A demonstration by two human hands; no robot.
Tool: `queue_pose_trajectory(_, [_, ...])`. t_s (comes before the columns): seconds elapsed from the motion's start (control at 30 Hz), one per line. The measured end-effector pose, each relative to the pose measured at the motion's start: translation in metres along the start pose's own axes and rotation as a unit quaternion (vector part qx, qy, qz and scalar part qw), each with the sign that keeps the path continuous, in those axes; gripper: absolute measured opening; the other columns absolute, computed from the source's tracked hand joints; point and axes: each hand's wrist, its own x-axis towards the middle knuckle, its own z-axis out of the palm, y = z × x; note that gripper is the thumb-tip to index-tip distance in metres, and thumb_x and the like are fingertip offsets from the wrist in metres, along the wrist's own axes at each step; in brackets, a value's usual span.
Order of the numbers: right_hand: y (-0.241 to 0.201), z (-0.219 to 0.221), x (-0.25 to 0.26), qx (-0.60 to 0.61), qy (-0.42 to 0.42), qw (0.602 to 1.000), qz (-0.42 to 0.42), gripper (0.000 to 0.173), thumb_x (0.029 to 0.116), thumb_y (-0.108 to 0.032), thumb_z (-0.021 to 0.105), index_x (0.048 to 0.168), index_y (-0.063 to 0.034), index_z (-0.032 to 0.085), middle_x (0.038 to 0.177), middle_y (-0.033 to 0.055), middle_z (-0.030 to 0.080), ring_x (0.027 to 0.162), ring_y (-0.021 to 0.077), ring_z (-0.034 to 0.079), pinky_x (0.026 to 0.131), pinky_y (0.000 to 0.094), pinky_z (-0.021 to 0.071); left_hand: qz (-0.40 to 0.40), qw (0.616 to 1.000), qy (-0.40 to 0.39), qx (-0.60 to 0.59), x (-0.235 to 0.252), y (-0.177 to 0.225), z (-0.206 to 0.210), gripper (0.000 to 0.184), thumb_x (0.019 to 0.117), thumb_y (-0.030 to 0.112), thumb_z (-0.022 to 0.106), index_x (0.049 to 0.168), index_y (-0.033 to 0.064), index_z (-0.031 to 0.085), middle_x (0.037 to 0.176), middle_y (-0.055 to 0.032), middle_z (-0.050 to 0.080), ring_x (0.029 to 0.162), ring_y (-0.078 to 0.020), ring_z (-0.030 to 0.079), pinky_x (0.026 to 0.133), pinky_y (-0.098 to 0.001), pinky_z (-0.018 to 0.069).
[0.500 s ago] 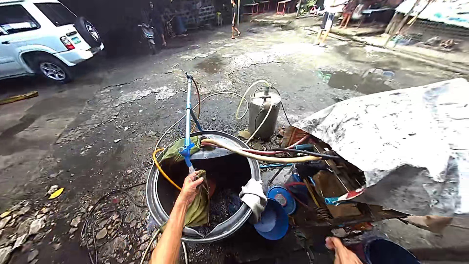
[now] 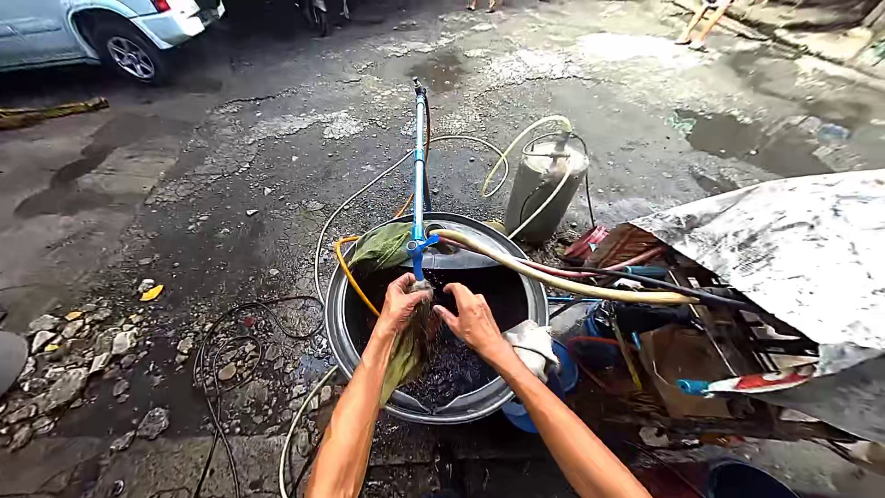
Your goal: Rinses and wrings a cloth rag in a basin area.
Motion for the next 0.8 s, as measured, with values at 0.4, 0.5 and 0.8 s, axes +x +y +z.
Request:
queue_pose_trajectory(0.4, [0.037,0.037,0.026,0.015,-0.049,0.991,0.125,0.027,0.1032,-0.015,0.049,0.12,0.0029,0.061,0.094,0.0209,0.071,0.09,0.0356,0.072,0.085,0.0518,0.0573,-0.021,0.997,-0.077,0.015,0.007,-0.039,-0.034,0.021,0.0827,-0.005,0.071,0.103,-0.003,0.066,0.093,-0.0073,0.071,0.083,-0.0133,0.068,0.079,-0.0329,0.0587])
queue_pose_trajectory(0.5, [0.039,0.05,0.022,0.045,-0.042,0.993,0.101,0.027,0.1041,-0.014,0.049,0.121,0.0049,0.059,0.094,0.0212,0.071,0.088,0.0343,0.072,0.085,0.0501,0.0574,-0.016,0.993,-0.064,-0.095,0.008,-0.049,-0.03,0.019,0.0904,-0.006,0.061,0.109,-0.0035,0.066,0.095,-0.0061,0.072,0.084,-0.0125,0.069,0.08,-0.0323,0.0592])
queue_pose_trajectory(0.8, [0.041,0.057,0.021,0.067,0.022,0.996,0.055,0.048,0.0934,-0.037,0.072,0.116,0.0054,0.063,0.105,0.0223,0.067,0.099,0.0357,0.066,0.092,0.052,0.0535,-0.022,1.0,0.002,0.019,0.016,-0.051,-0.016,0.023,0.0822,0.007,0.078,0.1,-0.0009,0.065,0.085,-0.0069,0.069,0.077,-0.0132,0.067,0.075,-0.0325,0.0584])
